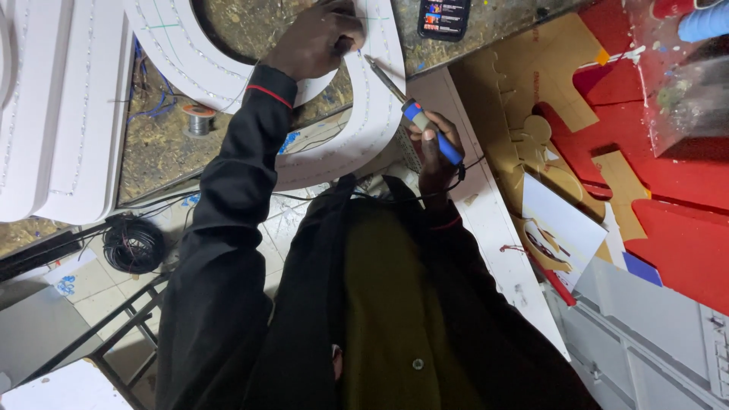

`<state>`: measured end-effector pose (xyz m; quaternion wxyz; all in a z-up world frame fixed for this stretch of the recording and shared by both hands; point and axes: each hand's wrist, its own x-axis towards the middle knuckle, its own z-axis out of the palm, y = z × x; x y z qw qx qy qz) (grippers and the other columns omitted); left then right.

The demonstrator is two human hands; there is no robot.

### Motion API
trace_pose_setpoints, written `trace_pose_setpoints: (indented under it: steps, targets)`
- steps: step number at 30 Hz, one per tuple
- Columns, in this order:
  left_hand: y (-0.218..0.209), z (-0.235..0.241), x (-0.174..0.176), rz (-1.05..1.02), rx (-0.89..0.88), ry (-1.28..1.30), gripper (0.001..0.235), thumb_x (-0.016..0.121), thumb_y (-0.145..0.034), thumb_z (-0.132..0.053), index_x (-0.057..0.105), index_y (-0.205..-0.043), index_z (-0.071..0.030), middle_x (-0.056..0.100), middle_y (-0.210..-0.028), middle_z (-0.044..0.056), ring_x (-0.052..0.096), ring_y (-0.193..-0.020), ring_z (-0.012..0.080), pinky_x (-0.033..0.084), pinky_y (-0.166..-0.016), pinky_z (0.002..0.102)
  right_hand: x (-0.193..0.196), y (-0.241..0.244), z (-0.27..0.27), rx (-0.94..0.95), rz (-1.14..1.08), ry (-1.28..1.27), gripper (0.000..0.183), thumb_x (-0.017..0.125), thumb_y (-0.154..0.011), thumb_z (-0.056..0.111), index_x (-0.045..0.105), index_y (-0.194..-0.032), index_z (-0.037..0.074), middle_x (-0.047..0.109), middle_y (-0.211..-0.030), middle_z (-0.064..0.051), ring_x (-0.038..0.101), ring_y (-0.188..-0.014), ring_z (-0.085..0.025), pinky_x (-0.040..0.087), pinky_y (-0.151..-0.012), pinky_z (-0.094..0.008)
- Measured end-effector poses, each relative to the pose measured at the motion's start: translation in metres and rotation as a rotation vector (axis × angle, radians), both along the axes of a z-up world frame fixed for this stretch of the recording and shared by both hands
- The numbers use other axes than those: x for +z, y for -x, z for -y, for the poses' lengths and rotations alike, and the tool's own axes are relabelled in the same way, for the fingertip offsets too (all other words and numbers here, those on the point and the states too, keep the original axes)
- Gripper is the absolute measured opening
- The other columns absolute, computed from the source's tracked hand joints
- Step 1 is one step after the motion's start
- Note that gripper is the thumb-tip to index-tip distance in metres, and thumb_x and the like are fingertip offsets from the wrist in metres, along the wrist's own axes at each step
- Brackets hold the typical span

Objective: Soldering electrical wires to LED strips attached to circular sign components using a soldering iron and solder wire.

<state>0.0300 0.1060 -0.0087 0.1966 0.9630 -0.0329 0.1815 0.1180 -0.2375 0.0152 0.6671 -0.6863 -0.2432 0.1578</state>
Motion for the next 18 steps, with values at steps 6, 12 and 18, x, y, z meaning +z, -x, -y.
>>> trace_pose_setpoints:
  steps: [6,12,18]
  targets:
    - [-0.001,0.001,0.009,-0.016,-0.025,0.169,0.028,0.064,-0.094,0.017,0.071,-0.098,-0.010,0.073,-0.107,0.011,0.067,-0.099,0.0375,0.048,-0.071,0.052,0.002,0.002,-0.001,0.020,0.020,-0.020,0.055,0.067,-0.110,0.049,0.075,-0.133,0.000,0.084,-0.103,-0.024,0.085,-0.096,-0.033,0.070,-0.082,-0.039]
    - [-0.006,-0.004,0.007,-0.060,-0.032,0.032,0.020,0.069,-0.099,0.009,0.076,-0.103,-0.009,0.074,-0.118,0.017,0.071,-0.111,0.0428,0.055,-0.073,0.058,0.001,0.000,-0.002,0.015,0.049,-0.019,0.049,0.066,-0.110,0.042,0.075,-0.132,-0.001,0.083,-0.111,-0.023,0.086,-0.097,-0.033,0.071,-0.080,-0.039]
    - [-0.004,-0.010,-0.005,-0.080,-0.027,-0.082,0.009,0.075,-0.110,0.001,0.077,-0.113,-0.008,0.067,-0.133,0.015,0.068,-0.114,0.0418,0.057,-0.075,0.058,0.005,0.001,-0.002,0.022,0.038,-0.002,0.050,0.066,-0.110,0.044,0.075,-0.133,0.000,0.085,-0.104,-0.024,0.085,-0.090,-0.033,0.071,-0.080,-0.040]
